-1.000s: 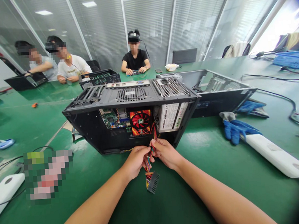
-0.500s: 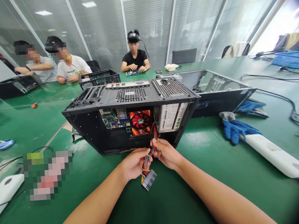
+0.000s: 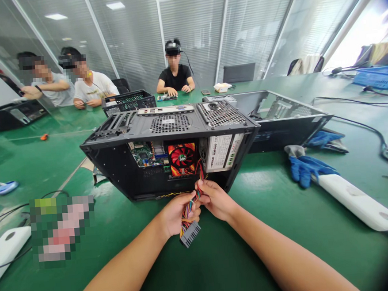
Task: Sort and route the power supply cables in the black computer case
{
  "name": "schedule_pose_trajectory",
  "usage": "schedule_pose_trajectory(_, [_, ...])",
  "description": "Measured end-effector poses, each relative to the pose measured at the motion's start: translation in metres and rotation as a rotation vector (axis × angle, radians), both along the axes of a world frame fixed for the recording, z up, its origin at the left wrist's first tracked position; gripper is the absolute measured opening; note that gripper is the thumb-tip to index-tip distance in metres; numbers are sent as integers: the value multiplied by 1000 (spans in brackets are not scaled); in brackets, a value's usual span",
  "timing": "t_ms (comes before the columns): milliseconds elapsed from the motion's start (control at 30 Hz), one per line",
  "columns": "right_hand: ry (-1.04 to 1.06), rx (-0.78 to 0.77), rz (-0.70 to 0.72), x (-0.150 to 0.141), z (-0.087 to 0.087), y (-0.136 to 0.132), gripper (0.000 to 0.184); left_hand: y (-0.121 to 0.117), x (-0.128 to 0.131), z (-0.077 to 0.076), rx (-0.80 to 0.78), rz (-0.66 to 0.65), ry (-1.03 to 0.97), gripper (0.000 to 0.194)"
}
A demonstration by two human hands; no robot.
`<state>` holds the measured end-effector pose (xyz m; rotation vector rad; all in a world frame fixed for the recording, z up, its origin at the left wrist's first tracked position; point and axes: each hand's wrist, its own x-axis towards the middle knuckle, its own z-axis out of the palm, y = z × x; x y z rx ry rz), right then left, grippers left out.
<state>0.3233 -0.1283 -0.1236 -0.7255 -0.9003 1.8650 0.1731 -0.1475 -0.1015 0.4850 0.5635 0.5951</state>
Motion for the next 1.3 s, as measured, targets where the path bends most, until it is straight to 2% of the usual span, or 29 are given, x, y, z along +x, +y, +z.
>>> schedule_pose_trajectory(200, [-29,-29,-60,-2,2,-1,42,2,2,-3,-5,26,57,27])
schedule_pose_trajectory(533, [-99,-18,-72,-3,5,-2,44,3,4,-6,249,152,368,37])
schedule_pose_trajectory(667, [-101,-11,-74,-4,6,-2,44,3,5,-4,418,176,547,39])
schedule_pose_trajectory(833, [-129,-7,-92,-4,6,-3,45,2,3,0,623,133,788,39])
schedule_pose_trajectory(1067, [-144,1,-131,-5,3,-3,43,6,-2,3,1054,80,1079,33])
schedule_pose_trajectory(1300, [-192,12,-172,-7,1,-2,44,2,0,11,1233,87,1249,33])
